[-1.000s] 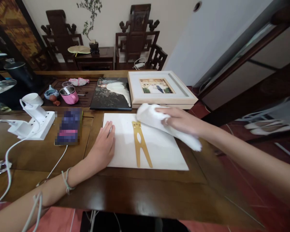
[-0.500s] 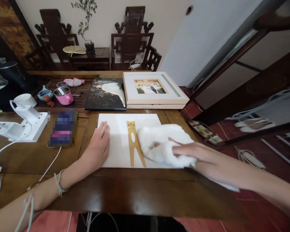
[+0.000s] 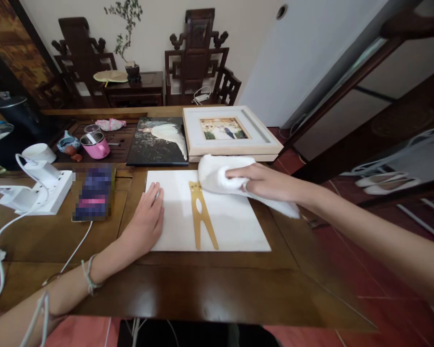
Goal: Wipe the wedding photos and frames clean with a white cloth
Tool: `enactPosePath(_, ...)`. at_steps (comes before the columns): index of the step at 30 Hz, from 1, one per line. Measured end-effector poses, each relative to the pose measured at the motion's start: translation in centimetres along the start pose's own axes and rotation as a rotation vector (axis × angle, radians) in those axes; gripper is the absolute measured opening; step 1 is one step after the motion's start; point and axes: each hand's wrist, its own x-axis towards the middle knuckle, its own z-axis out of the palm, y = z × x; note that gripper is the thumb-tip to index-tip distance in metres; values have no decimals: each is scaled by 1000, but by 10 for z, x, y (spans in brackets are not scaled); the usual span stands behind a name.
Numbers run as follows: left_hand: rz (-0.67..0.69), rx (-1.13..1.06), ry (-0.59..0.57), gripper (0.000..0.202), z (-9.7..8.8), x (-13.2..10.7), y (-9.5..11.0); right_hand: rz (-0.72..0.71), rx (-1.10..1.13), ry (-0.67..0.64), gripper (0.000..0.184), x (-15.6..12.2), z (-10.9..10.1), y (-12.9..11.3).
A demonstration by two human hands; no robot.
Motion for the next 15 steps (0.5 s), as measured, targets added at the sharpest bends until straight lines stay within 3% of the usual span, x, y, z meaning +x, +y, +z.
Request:
enactPosePath(3, 3, 2, 7, 45, 1, 0, -1, 57, -6, -44, 52, -38, 7, -13)
enactPosePath(9, 11, -12, 19, 44, 2, -1, -2, 23, 65, -296, 50, -117, 13, -57)
enactPosePath(12, 16, -18, 27, 45, 3, -1, -2, -16, 57, -323, 48, -120, 11, -64)
enactPosePath(15, 24, -25, 38, 45, 4, -1, -4, 12, 22, -266, 48, -97, 7, -48)
